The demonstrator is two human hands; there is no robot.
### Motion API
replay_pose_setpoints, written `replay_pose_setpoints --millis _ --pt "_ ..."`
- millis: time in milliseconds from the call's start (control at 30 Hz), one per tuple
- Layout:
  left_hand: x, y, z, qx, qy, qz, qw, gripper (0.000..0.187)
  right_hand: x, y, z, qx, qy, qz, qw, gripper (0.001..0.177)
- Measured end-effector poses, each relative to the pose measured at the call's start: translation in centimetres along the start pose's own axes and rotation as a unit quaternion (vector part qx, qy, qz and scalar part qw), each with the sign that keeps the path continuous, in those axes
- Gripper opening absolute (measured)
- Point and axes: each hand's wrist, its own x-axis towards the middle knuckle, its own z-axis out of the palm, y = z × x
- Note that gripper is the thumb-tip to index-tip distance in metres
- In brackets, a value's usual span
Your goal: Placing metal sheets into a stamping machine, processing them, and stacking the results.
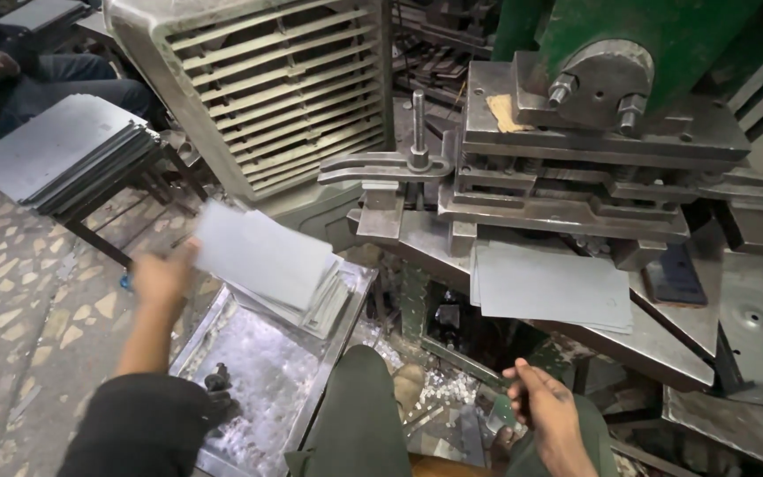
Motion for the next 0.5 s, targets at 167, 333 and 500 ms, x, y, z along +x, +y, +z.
replay_pose_setpoints --millis 167,333,500 --pt "0.4 -5.7 4.1 0.496 -0.017 0.212 0.842 0.100 0.7 0.8 -0.7 0.003 0.014 0.008 1.000 0.033" --pt "-9.8 -8.2 10.2 0.508 -0.130 0.318 0.790 0.102 0.3 1.4 0.4 -0.015 0.013 0.015 1.000 0.033" --pt "-11.2 -14.8 12.6 0.527 -0.081 0.451 0.715 0.093 -0.5 2.6 2.5 -0.001 -0.003 0.044 0.999 0.032"
